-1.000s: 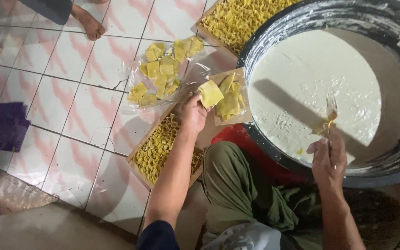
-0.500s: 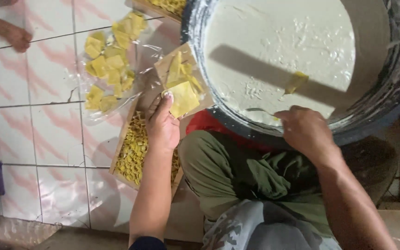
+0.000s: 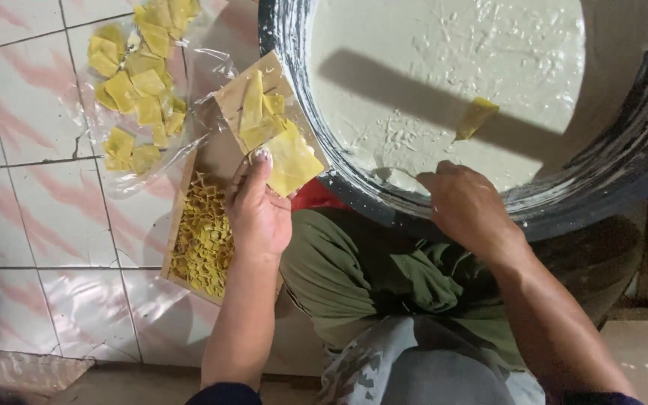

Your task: The person sits on the floor and repeatedly fills yellow square wrappers with a white paste using a fork. They fold each filled wrapper into a triangular shape and place it into a wooden tray. The process is repeated continuously throughout the clip.

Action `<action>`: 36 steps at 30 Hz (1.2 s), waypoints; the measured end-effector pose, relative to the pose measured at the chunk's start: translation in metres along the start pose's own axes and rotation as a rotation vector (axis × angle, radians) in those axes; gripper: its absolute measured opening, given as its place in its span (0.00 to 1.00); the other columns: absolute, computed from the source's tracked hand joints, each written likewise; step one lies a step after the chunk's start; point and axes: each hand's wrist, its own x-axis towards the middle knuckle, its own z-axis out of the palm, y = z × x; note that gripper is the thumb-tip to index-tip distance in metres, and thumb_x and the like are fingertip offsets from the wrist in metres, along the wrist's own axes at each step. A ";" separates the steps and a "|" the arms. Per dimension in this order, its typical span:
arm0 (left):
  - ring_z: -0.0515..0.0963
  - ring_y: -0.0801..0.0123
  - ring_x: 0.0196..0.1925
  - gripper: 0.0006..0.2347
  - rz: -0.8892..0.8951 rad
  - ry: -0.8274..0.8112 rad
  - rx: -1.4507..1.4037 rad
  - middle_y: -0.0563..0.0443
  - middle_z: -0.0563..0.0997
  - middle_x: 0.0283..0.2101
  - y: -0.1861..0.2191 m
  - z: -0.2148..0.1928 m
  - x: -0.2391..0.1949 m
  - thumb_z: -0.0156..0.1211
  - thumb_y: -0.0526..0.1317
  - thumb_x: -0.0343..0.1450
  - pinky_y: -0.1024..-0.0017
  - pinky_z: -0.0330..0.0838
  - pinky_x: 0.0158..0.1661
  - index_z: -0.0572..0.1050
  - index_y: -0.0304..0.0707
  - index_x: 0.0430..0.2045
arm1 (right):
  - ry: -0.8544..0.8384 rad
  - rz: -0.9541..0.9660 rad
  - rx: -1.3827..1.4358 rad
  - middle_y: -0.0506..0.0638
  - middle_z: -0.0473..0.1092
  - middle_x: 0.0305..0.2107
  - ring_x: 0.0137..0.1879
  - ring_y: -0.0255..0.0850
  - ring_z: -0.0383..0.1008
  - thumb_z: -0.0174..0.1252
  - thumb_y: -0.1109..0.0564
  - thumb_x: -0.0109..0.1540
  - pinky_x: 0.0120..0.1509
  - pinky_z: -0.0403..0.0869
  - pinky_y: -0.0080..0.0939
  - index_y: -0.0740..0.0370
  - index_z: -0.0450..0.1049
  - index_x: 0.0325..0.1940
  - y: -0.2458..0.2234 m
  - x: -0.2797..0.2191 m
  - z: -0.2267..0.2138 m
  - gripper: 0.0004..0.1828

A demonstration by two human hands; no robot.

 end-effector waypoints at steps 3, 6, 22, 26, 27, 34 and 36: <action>0.87 0.63 0.36 0.04 0.050 0.038 0.035 0.49 0.86 0.34 0.006 0.002 0.001 0.68 0.40 0.70 0.71 0.81 0.34 0.82 0.45 0.34 | -0.033 -0.021 -0.030 0.57 0.76 0.35 0.40 0.57 0.80 0.62 0.59 0.54 0.42 0.79 0.55 0.54 0.79 0.53 0.009 0.003 0.008 0.21; 0.87 0.60 0.38 0.05 0.042 0.058 -0.012 0.45 0.86 0.36 0.006 -0.008 0.000 0.67 0.41 0.70 0.68 0.82 0.36 0.82 0.42 0.35 | -0.027 0.080 -0.050 0.57 0.76 0.34 0.36 0.54 0.81 0.53 0.59 0.61 0.40 0.78 0.51 0.54 0.80 0.54 0.005 -0.001 0.008 0.18; 0.83 0.56 0.48 0.09 -0.152 -0.137 -0.130 0.38 0.83 0.48 -0.025 0.059 -0.028 0.57 0.42 0.75 0.57 0.75 0.52 0.78 0.38 0.44 | 0.226 0.198 1.186 0.63 0.72 0.28 0.24 0.45 0.69 0.54 0.69 0.62 0.28 0.69 0.45 0.74 0.78 0.57 -0.004 -0.034 -0.028 0.20; 0.84 0.61 0.47 0.11 -0.339 -0.153 -0.210 0.41 0.84 0.47 -0.071 0.087 -0.025 0.55 0.43 0.77 0.62 0.74 0.54 0.77 0.37 0.46 | 0.583 -0.058 1.207 0.59 0.73 0.33 0.33 0.38 0.70 0.61 0.74 0.59 0.39 0.72 0.40 0.73 0.78 0.56 -0.015 -0.037 -0.005 0.20; 0.84 0.61 0.47 0.11 -0.334 -0.160 -0.219 0.41 0.84 0.47 -0.069 0.103 -0.031 0.55 0.43 0.77 0.62 0.74 0.54 0.77 0.37 0.46 | 0.587 -0.067 1.199 0.59 0.73 0.33 0.33 0.38 0.70 0.61 0.74 0.59 0.39 0.72 0.40 0.73 0.78 0.56 -0.017 -0.033 0.000 0.20; 0.76 0.57 0.54 0.16 -0.288 -0.049 -0.307 0.32 0.77 0.53 -0.067 0.146 -0.034 0.52 0.45 0.78 0.57 0.67 0.56 0.72 0.30 0.53 | 0.635 -0.037 1.080 0.62 0.75 0.32 0.29 0.39 0.72 0.59 0.71 0.64 0.33 0.71 0.41 0.71 0.78 0.57 -0.001 -0.043 -0.001 0.17; 0.77 0.58 0.48 0.14 -0.229 -0.021 -0.215 0.33 0.78 0.48 -0.065 0.150 -0.043 0.55 0.43 0.76 0.59 0.72 0.49 0.74 0.28 0.48 | 0.604 0.031 1.054 0.65 0.76 0.31 0.23 0.40 0.71 0.56 0.69 0.66 0.25 0.68 0.40 0.71 0.77 0.58 0.003 -0.052 -0.014 0.15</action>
